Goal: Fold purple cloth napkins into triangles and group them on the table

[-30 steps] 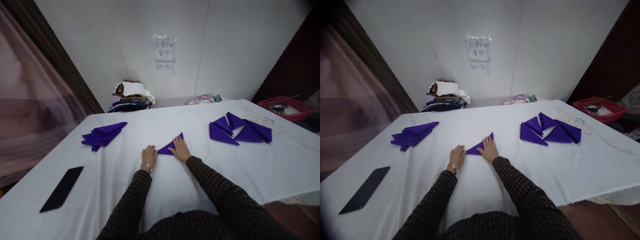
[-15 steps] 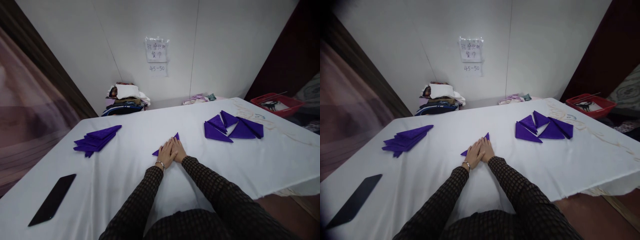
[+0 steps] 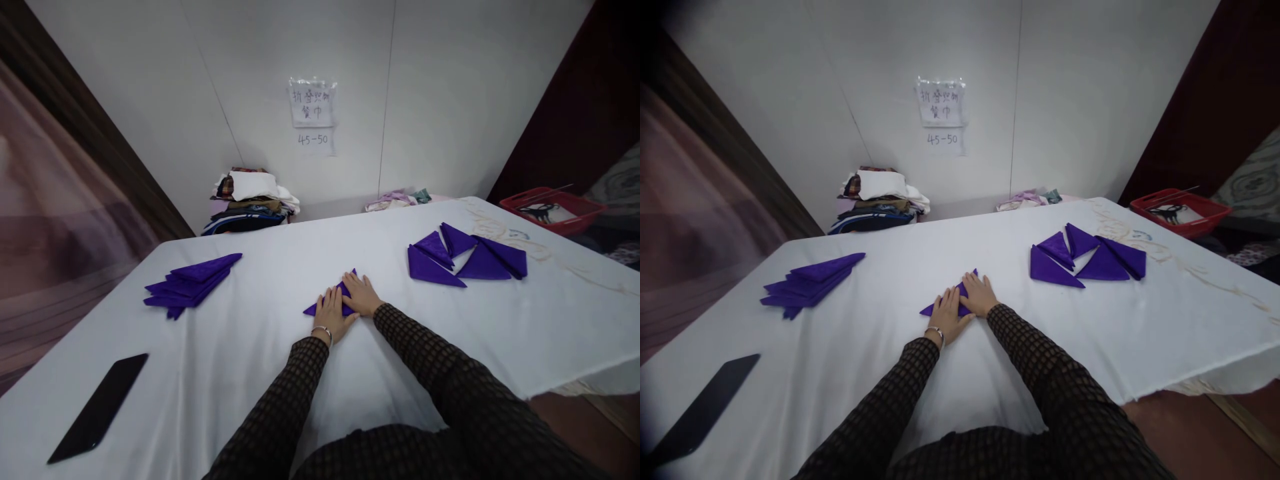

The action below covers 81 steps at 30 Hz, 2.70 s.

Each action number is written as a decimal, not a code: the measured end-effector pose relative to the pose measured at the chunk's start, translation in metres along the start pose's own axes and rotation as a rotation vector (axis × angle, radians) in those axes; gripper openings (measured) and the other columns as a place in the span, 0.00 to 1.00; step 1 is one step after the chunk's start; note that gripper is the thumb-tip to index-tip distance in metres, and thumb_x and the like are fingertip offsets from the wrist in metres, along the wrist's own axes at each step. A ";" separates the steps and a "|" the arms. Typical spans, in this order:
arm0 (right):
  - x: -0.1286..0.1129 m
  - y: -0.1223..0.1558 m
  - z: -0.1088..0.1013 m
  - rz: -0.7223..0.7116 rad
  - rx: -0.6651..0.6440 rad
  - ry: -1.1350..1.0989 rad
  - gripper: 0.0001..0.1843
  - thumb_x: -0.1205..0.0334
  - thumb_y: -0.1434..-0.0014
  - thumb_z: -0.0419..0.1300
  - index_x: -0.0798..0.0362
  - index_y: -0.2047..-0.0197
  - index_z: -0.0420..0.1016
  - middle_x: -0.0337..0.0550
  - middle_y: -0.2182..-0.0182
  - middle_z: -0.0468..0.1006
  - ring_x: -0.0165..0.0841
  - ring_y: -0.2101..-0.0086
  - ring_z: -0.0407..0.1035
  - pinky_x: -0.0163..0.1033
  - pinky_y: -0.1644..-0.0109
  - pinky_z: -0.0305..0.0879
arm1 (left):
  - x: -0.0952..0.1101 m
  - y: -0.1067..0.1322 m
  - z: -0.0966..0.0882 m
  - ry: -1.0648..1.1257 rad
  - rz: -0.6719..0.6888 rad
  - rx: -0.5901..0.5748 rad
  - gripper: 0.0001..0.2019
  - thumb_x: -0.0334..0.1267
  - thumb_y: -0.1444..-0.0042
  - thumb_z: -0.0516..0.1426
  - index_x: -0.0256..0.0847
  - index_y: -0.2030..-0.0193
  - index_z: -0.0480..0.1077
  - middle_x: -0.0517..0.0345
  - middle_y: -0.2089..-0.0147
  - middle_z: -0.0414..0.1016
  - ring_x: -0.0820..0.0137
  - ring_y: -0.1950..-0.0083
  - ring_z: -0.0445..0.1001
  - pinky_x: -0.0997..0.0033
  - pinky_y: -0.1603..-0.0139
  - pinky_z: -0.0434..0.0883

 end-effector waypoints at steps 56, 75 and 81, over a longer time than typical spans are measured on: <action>-0.022 -0.010 -0.035 -0.006 0.237 -0.053 0.38 0.40 0.38 0.40 0.62 0.36 0.53 0.57 0.36 0.52 0.42 0.36 0.40 0.51 0.35 0.34 | -0.006 -0.011 0.003 -0.200 0.060 0.053 0.36 0.56 0.44 0.45 0.29 0.37 0.56 0.40 0.34 0.55 0.55 0.32 0.49 0.51 0.36 0.48; 0.038 -0.029 -0.023 0.164 0.066 -0.108 0.34 0.41 0.37 0.38 0.54 0.37 0.56 0.50 0.35 0.53 0.38 0.36 0.43 0.57 0.36 0.32 | -0.009 -0.011 0.007 -0.250 0.038 0.042 0.39 0.58 0.44 0.44 0.26 0.35 0.52 0.41 0.32 0.49 0.56 0.31 0.47 0.51 0.35 0.48; 0.019 -0.022 -0.044 0.139 0.155 -0.109 0.40 0.39 0.38 0.39 0.62 0.35 0.49 0.57 0.34 0.46 0.42 0.36 0.38 0.57 0.36 0.33 | -0.007 -0.010 0.005 -0.250 0.035 0.027 0.39 0.57 0.44 0.44 0.25 0.35 0.52 0.40 0.32 0.49 0.55 0.31 0.47 0.51 0.35 0.48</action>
Point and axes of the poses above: each hand's wrist, its own y-axis away from the middle knuckle, its own z-axis out of the palm, x = y × z, the point moved 7 cm from there along -y, towards the middle knuckle
